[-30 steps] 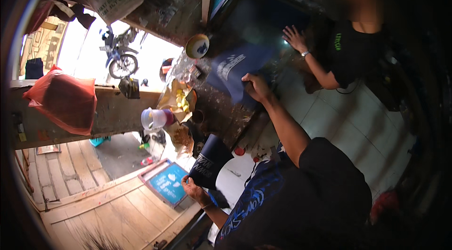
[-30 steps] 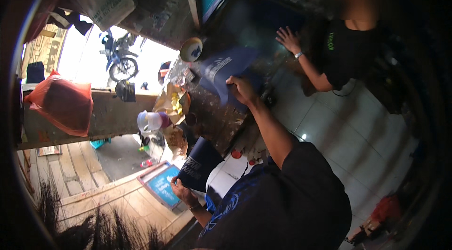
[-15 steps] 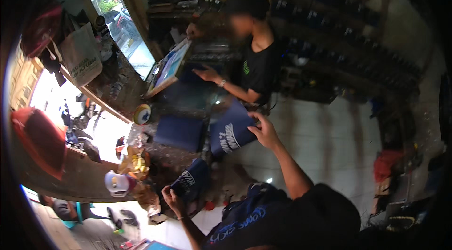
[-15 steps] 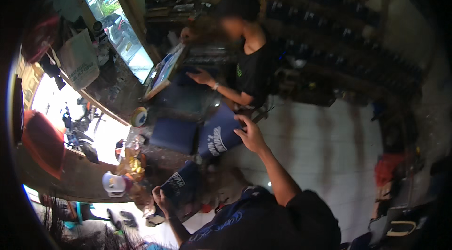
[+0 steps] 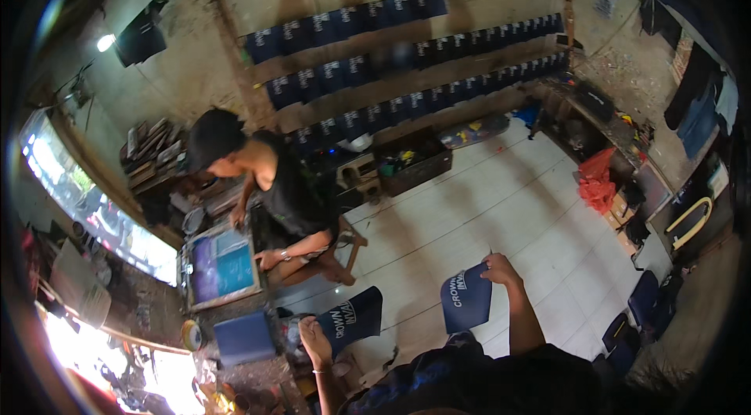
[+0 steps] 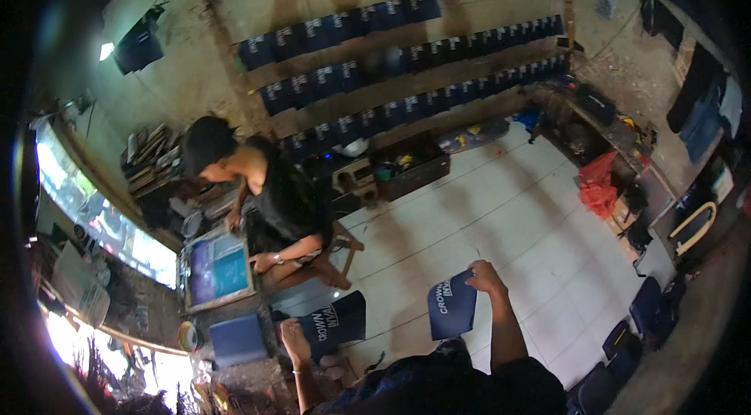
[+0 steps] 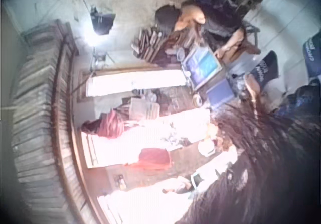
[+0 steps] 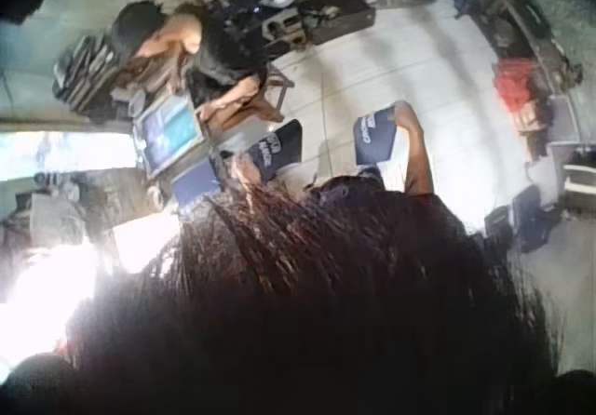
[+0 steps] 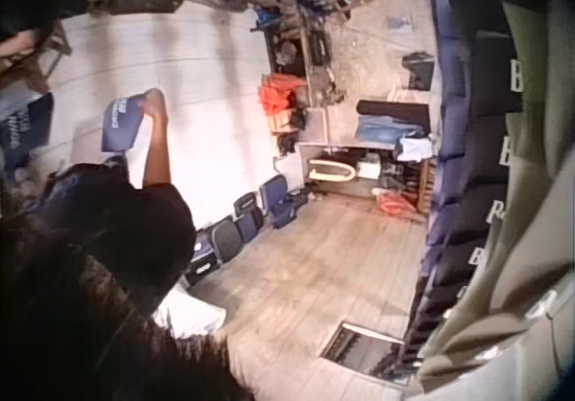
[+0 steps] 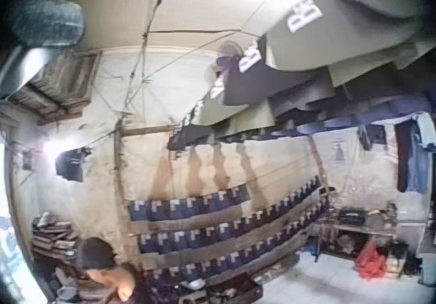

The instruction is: The person organizes printed pieces of fabric on lines, receives fresh pieces from a screen-printing station, and hangs them to dry.

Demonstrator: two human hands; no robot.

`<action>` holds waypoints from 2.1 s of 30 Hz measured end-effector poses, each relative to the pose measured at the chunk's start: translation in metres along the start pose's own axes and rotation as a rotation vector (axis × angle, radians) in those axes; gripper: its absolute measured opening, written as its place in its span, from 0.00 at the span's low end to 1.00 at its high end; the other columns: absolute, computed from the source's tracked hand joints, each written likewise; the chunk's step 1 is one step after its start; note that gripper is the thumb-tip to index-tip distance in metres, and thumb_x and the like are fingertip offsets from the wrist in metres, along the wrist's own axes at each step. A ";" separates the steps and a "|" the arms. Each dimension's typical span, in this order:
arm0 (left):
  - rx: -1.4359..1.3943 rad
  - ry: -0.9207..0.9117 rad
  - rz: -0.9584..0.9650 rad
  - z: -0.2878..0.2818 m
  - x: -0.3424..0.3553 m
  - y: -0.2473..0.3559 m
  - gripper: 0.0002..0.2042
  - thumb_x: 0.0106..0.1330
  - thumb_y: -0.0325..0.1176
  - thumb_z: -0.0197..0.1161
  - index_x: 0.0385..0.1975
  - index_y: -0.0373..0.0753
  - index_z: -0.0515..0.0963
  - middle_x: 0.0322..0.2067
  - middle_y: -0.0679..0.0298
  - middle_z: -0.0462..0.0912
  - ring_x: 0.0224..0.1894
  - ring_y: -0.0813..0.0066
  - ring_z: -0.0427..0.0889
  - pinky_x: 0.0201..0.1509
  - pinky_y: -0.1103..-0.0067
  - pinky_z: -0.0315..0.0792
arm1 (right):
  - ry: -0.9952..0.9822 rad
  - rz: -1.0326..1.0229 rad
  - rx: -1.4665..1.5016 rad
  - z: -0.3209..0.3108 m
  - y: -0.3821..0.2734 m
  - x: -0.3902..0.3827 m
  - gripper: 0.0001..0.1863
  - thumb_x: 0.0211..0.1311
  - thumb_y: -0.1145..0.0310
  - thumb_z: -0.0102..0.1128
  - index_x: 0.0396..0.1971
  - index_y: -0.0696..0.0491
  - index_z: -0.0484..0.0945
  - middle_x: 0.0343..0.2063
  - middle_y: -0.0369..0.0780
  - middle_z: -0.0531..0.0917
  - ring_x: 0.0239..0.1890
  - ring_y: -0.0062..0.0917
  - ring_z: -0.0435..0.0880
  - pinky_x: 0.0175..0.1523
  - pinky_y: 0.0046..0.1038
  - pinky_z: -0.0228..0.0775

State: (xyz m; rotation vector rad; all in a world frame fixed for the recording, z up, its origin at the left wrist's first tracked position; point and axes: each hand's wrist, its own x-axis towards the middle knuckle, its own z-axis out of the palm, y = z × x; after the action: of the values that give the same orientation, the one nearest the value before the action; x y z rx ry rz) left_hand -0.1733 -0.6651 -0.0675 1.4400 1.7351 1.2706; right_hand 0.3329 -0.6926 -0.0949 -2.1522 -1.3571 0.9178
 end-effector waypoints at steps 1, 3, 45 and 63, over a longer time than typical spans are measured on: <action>-0.018 -0.027 0.008 0.027 0.007 0.023 0.05 0.59 0.23 0.47 0.34 0.31 0.68 0.29 0.61 0.69 0.31 0.74 0.69 0.37 0.79 0.66 | 0.054 0.012 -0.049 -0.014 0.029 0.005 0.20 0.37 0.74 0.68 0.37 0.61 0.78 0.35 0.50 0.81 0.41 0.34 0.80 0.43 0.30 0.73; -0.038 -0.050 0.112 0.077 0.020 0.055 0.04 0.60 0.23 0.47 0.32 0.31 0.68 0.28 0.60 0.69 0.29 0.73 0.67 0.36 0.79 0.64 | 0.155 0.014 -0.152 -0.044 0.076 0.024 0.18 0.37 0.72 0.68 0.33 0.61 0.80 0.32 0.51 0.81 0.39 0.39 0.81 0.42 0.32 0.73; -0.093 0.530 -0.072 0.826 0.461 0.297 0.06 0.63 0.26 0.46 0.37 0.34 0.69 0.30 0.64 0.69 0.32 0.77 0.66 0.37 0.80 0.64 | 0.396 -0.988 0.415 -0.764 -0.219 0.940 0.15 0.56 0.73 0.58 0.45 0.56 0.78 0.29 0.35 0.81 0.30 0.14 0.74 0.38 0.16 0.65; -0.041 0.645 -0.178 0.918 0.421 0.367 0.04 0.65 0.28 0.44 0.34 0.36 0.65 0.30 0.67 0.66 0.33 0.80 0.65 0.41 0.84 0.62 | 0.437 -1.072 0.764 -0.738 -0.205 1.085 0.21 0.58 0.74 0.57 0.53 0.56 0.69 0.29 0.34 0.78 0.27 0.14 0.72 0.37 0.16 0.66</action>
State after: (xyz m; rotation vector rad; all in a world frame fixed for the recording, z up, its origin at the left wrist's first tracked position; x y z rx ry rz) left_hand 0.6561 0.0183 -0.0440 0.8665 2.1585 1.7802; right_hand 1.0689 0.3668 0.2195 -0.7696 -1.3356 0.3649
